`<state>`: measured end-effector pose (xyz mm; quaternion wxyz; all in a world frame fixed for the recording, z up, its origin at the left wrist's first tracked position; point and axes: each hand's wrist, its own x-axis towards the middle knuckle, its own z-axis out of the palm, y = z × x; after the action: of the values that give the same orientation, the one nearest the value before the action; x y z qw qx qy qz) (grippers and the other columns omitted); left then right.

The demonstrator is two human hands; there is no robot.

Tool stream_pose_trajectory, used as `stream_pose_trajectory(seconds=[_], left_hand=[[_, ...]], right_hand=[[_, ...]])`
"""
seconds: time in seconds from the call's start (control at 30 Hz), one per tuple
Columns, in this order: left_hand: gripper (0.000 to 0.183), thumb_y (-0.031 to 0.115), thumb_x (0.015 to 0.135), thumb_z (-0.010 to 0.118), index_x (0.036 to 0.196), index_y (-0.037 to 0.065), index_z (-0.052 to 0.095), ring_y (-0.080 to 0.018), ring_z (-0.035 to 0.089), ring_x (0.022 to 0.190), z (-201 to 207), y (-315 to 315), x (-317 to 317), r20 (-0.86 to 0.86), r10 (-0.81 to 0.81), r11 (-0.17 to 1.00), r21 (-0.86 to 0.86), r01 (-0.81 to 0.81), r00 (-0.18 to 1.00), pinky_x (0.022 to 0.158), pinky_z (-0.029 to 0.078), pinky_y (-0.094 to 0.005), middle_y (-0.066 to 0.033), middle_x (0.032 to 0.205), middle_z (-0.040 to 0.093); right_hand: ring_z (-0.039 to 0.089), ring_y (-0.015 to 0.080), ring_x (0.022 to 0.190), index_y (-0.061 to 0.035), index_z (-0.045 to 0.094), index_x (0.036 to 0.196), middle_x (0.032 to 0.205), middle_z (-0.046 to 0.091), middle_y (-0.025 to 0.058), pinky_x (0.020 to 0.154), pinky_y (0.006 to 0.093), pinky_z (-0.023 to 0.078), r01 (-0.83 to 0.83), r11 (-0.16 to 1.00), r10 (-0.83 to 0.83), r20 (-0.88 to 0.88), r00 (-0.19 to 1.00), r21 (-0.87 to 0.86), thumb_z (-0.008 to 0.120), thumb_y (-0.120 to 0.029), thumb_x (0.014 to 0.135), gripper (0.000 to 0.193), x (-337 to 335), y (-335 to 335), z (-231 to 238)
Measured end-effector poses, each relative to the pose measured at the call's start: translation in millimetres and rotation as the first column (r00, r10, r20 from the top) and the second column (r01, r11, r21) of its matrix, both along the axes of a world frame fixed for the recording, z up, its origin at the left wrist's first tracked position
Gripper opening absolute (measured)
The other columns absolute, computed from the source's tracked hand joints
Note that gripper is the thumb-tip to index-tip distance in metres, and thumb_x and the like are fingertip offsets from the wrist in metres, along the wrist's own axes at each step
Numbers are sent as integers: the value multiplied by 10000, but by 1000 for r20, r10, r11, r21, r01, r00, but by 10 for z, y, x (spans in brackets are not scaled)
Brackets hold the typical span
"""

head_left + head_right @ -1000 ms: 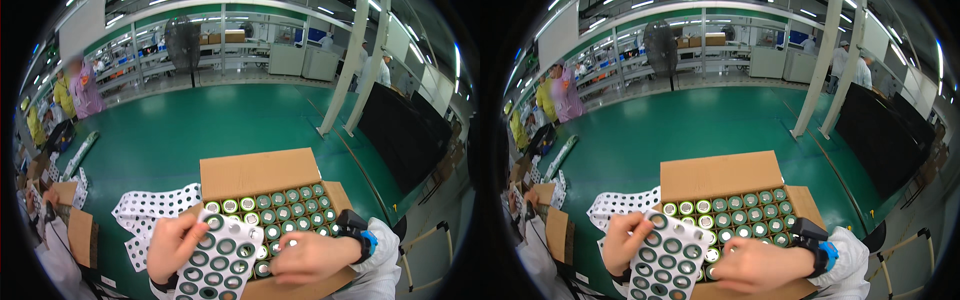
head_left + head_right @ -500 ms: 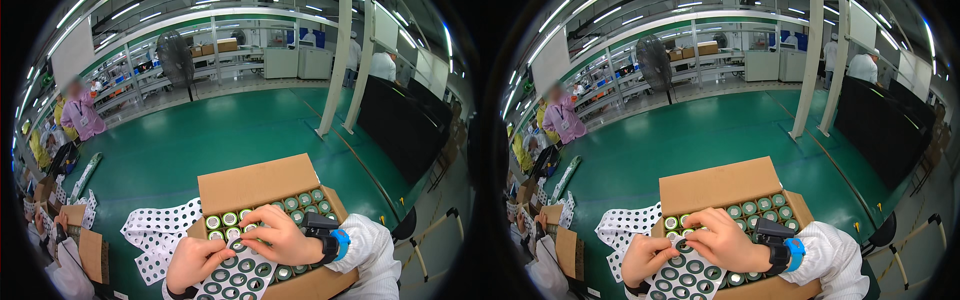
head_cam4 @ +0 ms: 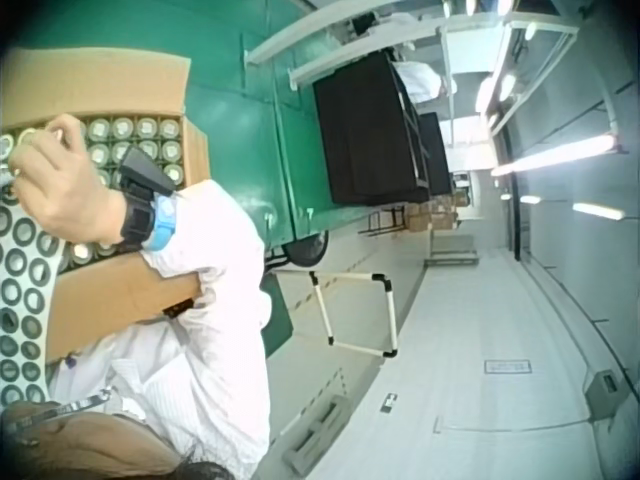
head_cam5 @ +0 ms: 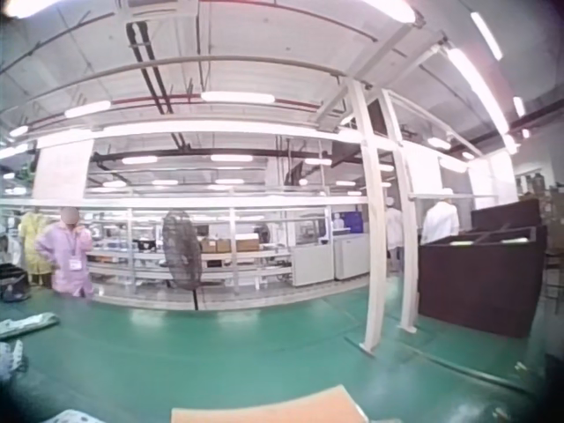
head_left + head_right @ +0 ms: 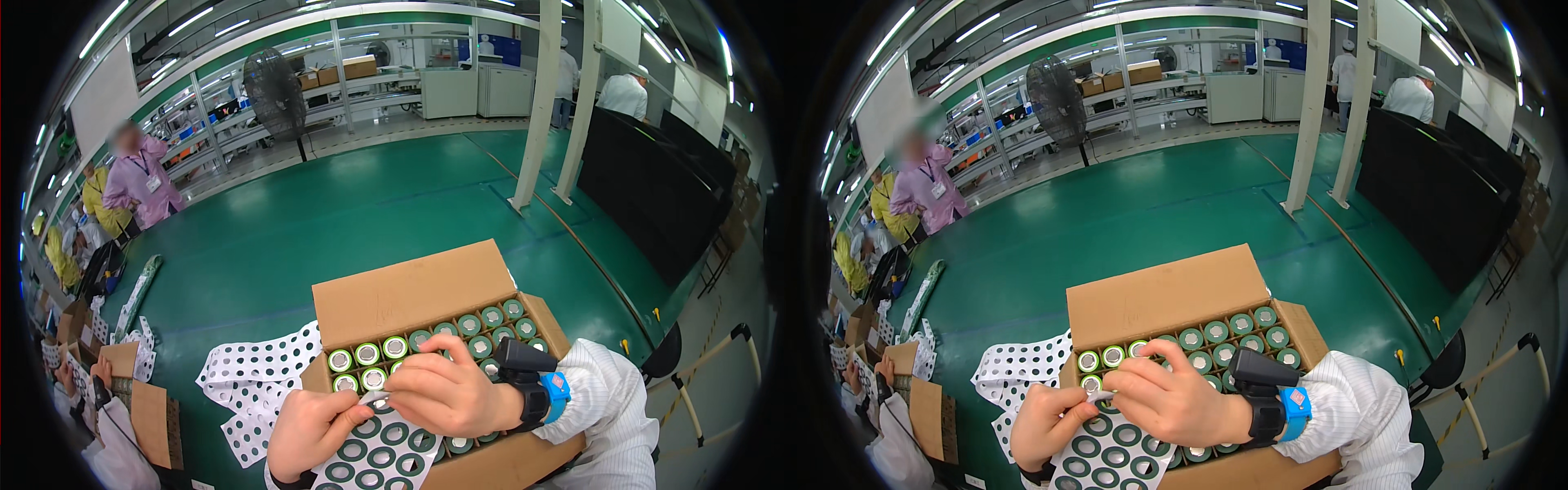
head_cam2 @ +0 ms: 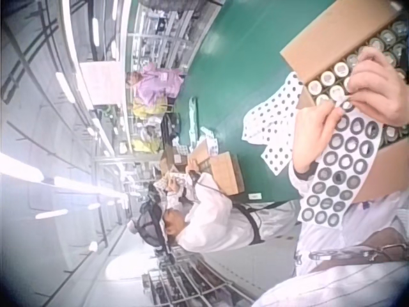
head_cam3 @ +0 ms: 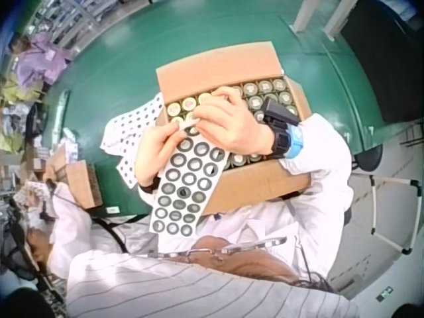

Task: Applying circular insulating adhesive rings to the tops of battery cells in a factory assembly line.

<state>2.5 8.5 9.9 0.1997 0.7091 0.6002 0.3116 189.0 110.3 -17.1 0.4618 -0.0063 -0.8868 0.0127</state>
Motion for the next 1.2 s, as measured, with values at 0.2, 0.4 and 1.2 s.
stream_pose_trajectory(seconds=[0.2,0.4,1.2], left_hand=[[291,210,875,580,653,24,566,-336,516,457,-56,12,-16,48,80,996,-41,-78,996,412,367,-363,-154,511,506],[322,190,894,540,651,-21,546,-233,478,377,-39,-95,-201,17,420,907,3,-420,907,401,322,-332,-119,482,523],[241,183,923,568,862,-47,533,-94,499,636,-133,-341,-343,420,651,684,34,-728,632,592,392,-224,-39,807,419]], right_hand=[[578,182,868,-18,630,800,1044,584,58,774,393,455,-130,979,137,-37,990,158,688,-41,701,117,-29,-17,-4],[506,225,932,-49,610,812,1100,540,77,829,397,384,-227,959,233,19,972,-168,668,-94,761,90,68,52,132],[371,300,1041,-37,548,623,1120,459,116,895,401,318,154,677,409,543,733,-719,621,-96,779,182,146,235,-149]])
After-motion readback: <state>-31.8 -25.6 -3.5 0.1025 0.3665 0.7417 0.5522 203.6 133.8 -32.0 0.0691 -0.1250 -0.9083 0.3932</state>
